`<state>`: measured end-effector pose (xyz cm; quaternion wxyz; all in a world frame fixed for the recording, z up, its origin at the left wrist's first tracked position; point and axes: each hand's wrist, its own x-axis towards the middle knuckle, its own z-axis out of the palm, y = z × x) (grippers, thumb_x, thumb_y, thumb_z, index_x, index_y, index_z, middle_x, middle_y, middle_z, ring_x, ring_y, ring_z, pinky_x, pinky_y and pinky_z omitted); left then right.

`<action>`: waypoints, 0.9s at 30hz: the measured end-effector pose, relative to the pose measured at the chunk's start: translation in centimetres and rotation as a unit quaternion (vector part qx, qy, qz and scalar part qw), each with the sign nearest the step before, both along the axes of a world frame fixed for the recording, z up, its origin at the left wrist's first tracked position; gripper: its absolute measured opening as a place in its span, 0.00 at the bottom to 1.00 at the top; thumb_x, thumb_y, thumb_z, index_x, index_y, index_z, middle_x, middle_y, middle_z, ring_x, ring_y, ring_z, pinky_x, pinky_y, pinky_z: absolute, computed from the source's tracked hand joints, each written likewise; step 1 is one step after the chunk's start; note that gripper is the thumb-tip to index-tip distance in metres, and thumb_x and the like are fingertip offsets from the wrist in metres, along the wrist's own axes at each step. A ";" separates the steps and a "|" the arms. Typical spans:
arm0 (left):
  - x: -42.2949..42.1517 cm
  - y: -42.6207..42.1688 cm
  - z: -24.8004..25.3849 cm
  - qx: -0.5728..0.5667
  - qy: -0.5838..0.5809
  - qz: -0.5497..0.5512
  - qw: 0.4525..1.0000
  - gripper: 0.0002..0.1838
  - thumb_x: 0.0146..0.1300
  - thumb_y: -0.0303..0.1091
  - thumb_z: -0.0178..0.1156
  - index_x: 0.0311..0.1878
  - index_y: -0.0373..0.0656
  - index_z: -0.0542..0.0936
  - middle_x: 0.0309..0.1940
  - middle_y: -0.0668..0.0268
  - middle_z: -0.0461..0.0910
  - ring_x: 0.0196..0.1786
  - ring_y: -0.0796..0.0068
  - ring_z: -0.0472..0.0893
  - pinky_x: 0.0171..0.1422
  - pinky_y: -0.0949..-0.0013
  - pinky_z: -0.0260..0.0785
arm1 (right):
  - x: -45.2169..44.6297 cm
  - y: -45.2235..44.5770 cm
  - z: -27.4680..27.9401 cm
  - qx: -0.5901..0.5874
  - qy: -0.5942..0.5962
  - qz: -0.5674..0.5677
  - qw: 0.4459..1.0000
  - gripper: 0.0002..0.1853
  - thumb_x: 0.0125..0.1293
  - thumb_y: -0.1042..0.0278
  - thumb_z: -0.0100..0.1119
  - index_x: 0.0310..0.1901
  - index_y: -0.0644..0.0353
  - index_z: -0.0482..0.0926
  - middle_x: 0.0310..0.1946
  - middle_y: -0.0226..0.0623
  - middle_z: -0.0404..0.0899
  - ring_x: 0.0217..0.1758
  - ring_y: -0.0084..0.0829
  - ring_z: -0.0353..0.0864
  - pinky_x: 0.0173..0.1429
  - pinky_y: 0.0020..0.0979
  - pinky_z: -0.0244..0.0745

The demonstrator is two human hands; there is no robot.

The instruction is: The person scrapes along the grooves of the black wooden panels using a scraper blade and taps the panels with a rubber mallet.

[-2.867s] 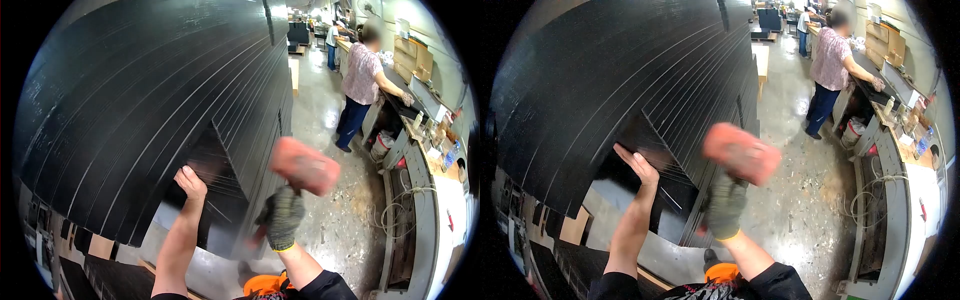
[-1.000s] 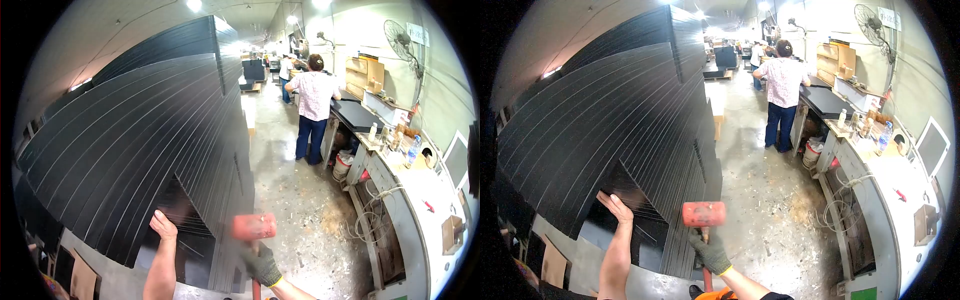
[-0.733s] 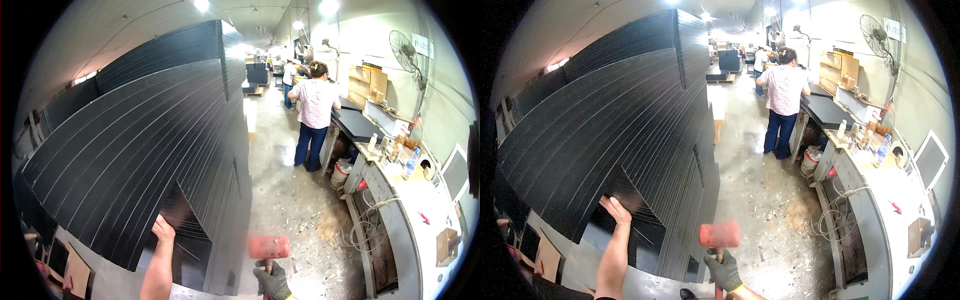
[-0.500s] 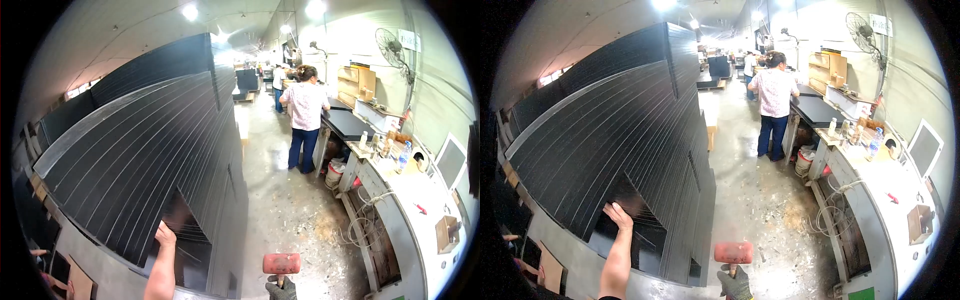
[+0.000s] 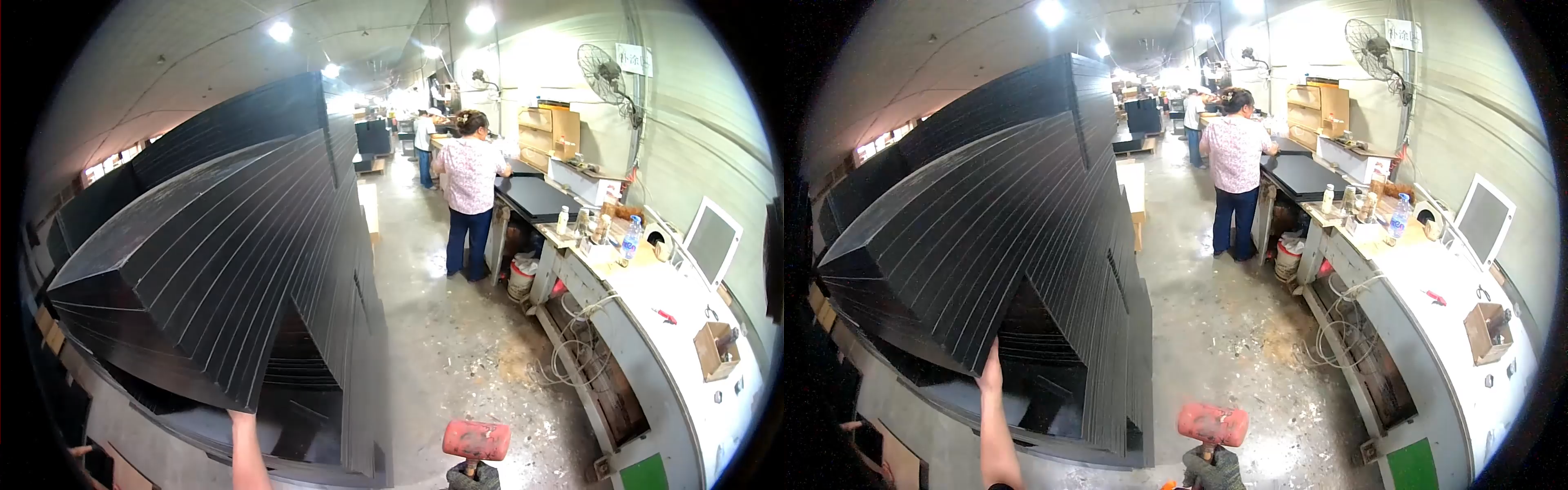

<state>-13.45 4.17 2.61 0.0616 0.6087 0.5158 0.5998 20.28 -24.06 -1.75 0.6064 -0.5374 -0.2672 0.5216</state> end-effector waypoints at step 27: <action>-3.2 -2.5 1.1 -0.359 0.255 -0.248 0.863 0.21 0.45 0.41 0.77 0.40 0.43 0.82 0.46 0.62 0.71 0.54 0.62 0.72 0.60 0.64 0.67 | -1.1 -0.3 0.4 -0.042 -0.067 0.006 0.997 0.08 0.61 0.68 0.64 0.31 0.64 0.79 0.20 0.33 0.79 0.22 0.25 0.78 0.29 0.27 0.74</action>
